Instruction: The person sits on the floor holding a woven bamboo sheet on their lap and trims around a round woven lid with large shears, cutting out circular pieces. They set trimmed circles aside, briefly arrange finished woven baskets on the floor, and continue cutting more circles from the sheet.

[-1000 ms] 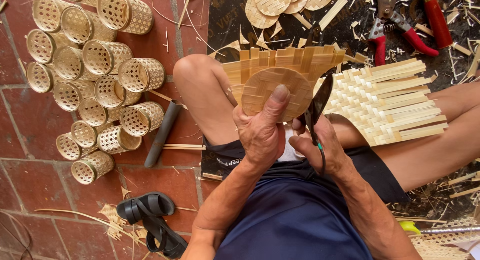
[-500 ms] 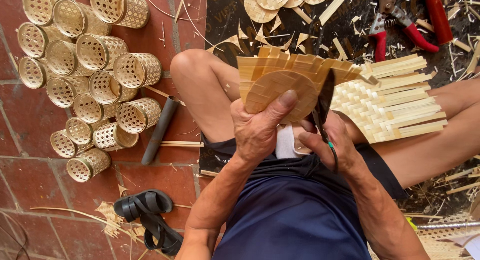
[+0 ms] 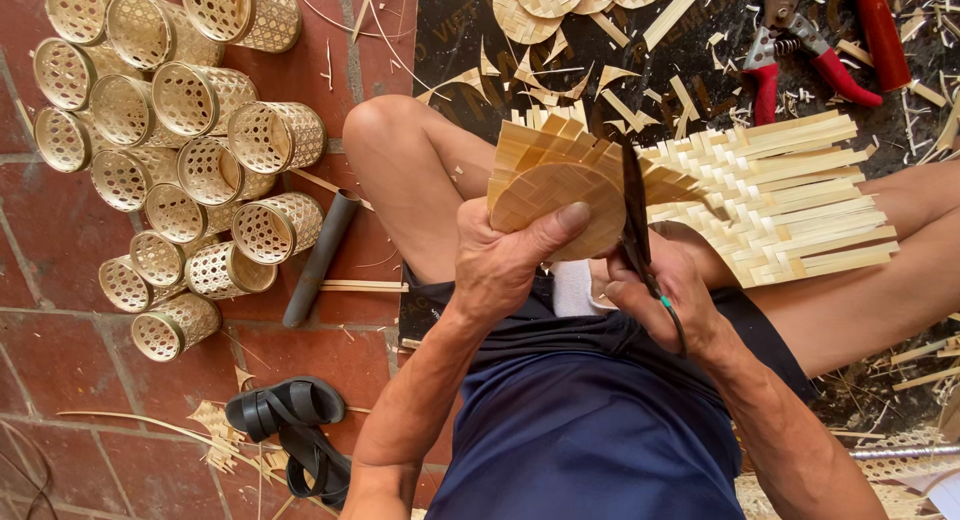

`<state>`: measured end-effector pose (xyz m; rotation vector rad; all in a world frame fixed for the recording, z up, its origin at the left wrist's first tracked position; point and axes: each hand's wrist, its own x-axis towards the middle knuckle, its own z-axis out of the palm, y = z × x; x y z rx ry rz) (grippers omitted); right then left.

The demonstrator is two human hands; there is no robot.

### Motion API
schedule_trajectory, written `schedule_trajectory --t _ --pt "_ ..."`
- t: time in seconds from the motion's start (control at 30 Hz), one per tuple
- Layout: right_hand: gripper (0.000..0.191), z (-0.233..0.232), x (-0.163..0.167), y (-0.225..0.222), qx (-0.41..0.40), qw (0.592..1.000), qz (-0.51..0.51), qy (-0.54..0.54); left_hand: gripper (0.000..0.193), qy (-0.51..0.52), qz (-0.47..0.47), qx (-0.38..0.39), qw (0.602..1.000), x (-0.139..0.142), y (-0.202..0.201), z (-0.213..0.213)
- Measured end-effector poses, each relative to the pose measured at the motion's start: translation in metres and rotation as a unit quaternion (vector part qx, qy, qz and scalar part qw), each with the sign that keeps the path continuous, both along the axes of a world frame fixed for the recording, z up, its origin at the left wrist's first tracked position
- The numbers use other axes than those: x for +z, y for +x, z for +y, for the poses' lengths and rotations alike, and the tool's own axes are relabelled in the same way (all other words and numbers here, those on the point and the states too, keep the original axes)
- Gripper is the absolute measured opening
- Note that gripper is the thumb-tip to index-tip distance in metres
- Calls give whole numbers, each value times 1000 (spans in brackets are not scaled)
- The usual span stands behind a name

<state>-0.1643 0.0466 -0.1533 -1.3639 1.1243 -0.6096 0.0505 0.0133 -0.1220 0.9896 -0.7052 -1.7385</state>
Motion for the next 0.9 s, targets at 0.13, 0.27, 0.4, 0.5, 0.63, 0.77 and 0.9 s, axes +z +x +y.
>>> schedule_trajectory --t 0.13,0.27,0.4,0.5,0.63,0.77,0.9 --pt "19 -2 3 -5 41 999 -32 11 28 -1 -11 -62 998 3 11 -1" --pt "19 3 6 3 16 999 -44 21 27 -1 -3 -71 997 5 13 -1" --pt "17 0 8 1 21 1000 -11 16 27 7 12 -81 997 4 13 0" --pt "16 -3 9 -7 42 999 20 -12 28 -8 -10 -115 993 4 21 -2" --pt "22 -2 9 -10 49 998 32 8 27 5 -20 -150 989 8 29 -5" --pt "16 -2 8 -10 50 999 -6 12 28 6 -14 -159 987 11 27 -5" --pt "24 -5 8 -11 71 997 19 12 29 17 -27 -183 983 14 31 -7"
